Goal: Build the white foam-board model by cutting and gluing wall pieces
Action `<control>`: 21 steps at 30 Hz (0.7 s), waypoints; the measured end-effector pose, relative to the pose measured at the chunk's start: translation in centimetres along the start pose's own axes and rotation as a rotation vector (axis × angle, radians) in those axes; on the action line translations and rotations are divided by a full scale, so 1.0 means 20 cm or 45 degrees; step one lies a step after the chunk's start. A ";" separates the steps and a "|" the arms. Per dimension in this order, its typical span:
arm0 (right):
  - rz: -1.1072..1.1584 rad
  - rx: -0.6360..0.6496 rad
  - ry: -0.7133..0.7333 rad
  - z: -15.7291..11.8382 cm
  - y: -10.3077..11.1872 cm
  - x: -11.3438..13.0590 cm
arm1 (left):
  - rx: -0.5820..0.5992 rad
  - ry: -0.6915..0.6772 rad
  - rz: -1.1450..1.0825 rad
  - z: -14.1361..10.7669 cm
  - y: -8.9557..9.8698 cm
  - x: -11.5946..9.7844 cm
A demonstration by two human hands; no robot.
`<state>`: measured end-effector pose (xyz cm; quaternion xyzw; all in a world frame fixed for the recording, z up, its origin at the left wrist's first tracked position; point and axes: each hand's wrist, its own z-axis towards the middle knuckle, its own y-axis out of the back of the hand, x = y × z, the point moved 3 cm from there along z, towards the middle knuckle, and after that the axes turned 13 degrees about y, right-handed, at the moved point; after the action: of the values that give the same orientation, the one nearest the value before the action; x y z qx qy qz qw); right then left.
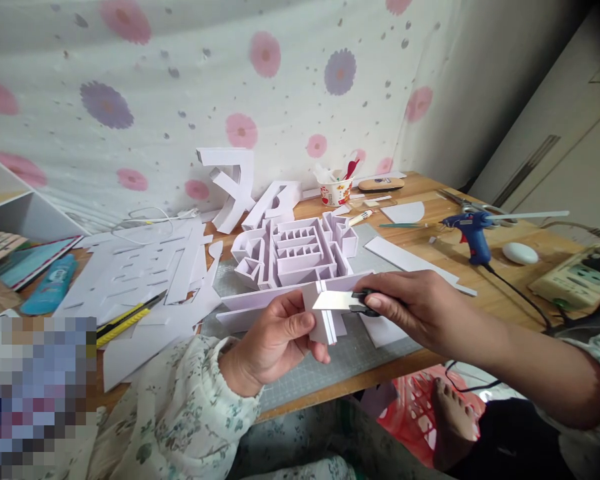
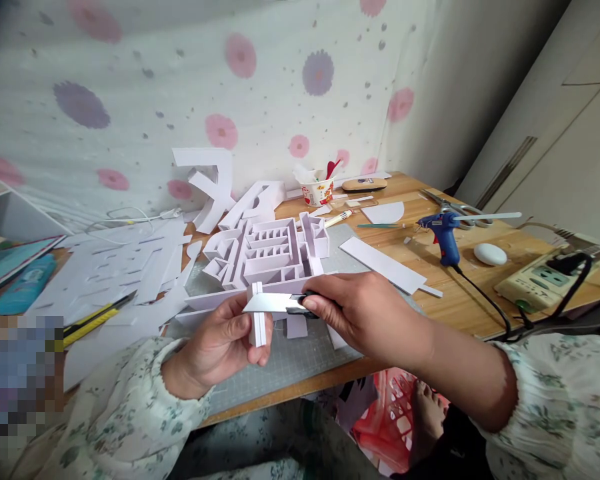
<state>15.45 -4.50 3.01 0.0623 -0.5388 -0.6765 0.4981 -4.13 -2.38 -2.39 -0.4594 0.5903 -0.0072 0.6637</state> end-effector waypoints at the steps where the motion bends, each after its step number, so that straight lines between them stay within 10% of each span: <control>1: 0.004 0.001 0.021 0.00 0.00 0.01 | -0.001 -0.001 -0.003 0.00 0.00 0.00; 21: -0.026 -0.049 0.069 0.00 -0.03 0.03 | 0.001 -0.012 -0.007 0.00 0.00 0.00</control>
<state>14.80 -4.92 2.84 0.0766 -0.5114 -0.6899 0.5066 -4.14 -2.45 -2.36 -0.4607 0.5859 -0.0072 0.6666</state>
